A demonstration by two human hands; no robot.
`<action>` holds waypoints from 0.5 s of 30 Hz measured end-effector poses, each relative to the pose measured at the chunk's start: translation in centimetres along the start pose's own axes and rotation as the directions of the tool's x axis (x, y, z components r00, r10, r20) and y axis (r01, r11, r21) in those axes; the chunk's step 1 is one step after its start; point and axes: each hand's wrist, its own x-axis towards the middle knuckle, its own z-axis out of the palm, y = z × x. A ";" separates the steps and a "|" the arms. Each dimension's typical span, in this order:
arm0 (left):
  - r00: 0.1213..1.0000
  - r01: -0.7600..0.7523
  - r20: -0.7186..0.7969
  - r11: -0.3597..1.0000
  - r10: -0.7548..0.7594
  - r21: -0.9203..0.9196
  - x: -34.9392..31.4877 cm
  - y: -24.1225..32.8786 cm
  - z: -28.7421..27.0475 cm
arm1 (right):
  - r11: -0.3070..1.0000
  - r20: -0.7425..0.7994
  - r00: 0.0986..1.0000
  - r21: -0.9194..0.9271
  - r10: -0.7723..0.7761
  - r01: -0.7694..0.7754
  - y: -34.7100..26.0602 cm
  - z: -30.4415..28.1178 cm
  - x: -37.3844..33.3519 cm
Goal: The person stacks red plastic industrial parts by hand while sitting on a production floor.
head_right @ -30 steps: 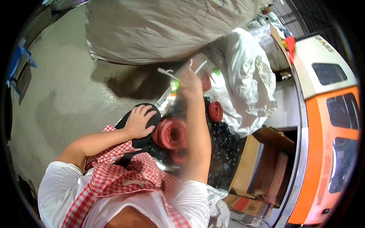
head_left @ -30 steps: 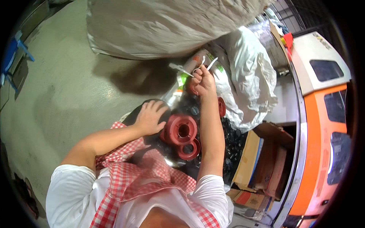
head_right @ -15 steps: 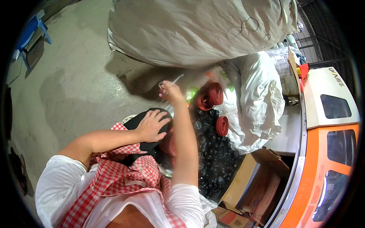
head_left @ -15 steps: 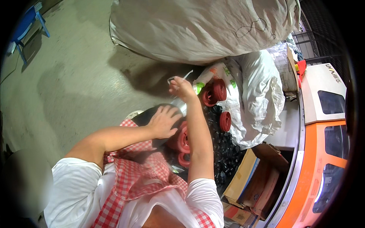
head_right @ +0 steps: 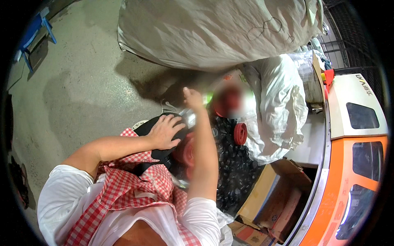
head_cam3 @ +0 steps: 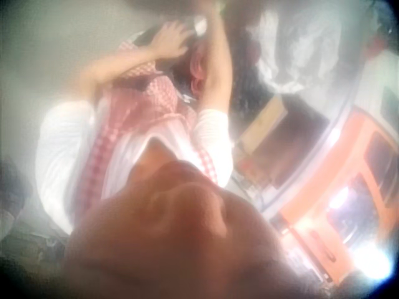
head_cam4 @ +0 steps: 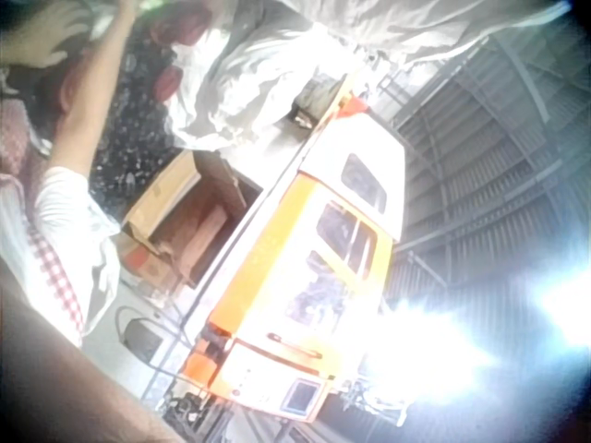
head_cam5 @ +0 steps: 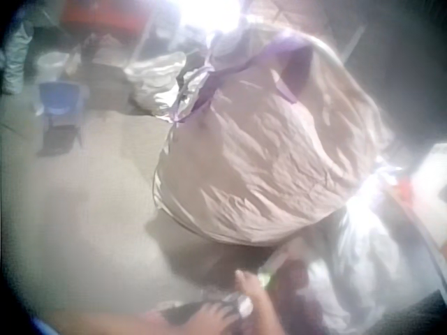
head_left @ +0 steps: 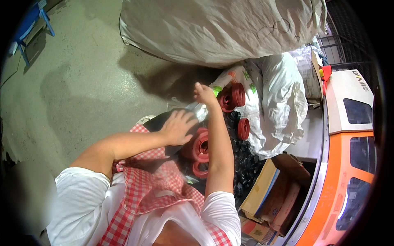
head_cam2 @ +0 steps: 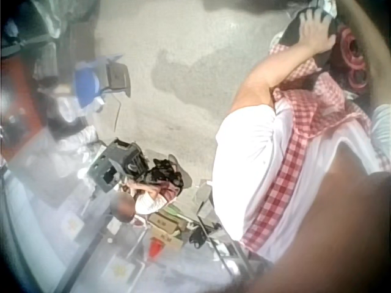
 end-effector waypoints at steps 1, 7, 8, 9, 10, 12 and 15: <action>1.000 0.005 0.000 1.000 -0.005 0.001 0.0 -0.1 0.0 | 0.997 -0.029 0.999 0.081 -0.018 0.021 -0.5 -0.3 -0.6; 1.000 -0.008 -0.017 1.000 0.008 0.016 0.1 -0.2 -0.1 | 0.918 -0.222 0.962 0.324 -0.161 0.228 -1.7 -5.3 -8.4; 1.000 -0.005 -0.027 1.000 0.005 0.022 0.1 0.0 -0.1 | 0.901 -0.224 0.965 0.377 -0.136 0.215 -1.7 -6.5 -10.2; 1.000 -0.007 -0.020 1.000 0.008 0.026 0.1 0.0 0.1 | 0.892 -0.268 0.950 0.374 -0.158 0.254 0.5 -8.0 -11.1; 1.000 -0.018 -0.019 0.999 0.018 0.030 0.2 0.1 0.2 | 0.883 -0.318 0.930 0.362 -0.185 0.299 2.6 -9.6 -12.5; 0.999 -0.020 -0.031 0.998 0.021 0.056 0.1 -0.2 0.1 | 0.887 -0.350 0.936 0.421 -0.035 0.191 4.9 -11.7 -15.8; 0.999 -0.038 -0.019 0.997 0.039 0.067 0.4 0.2 0.5 | 0.866 -0.565 0.808 0.475 0.165 0.156 13.3 -13.1 -20.4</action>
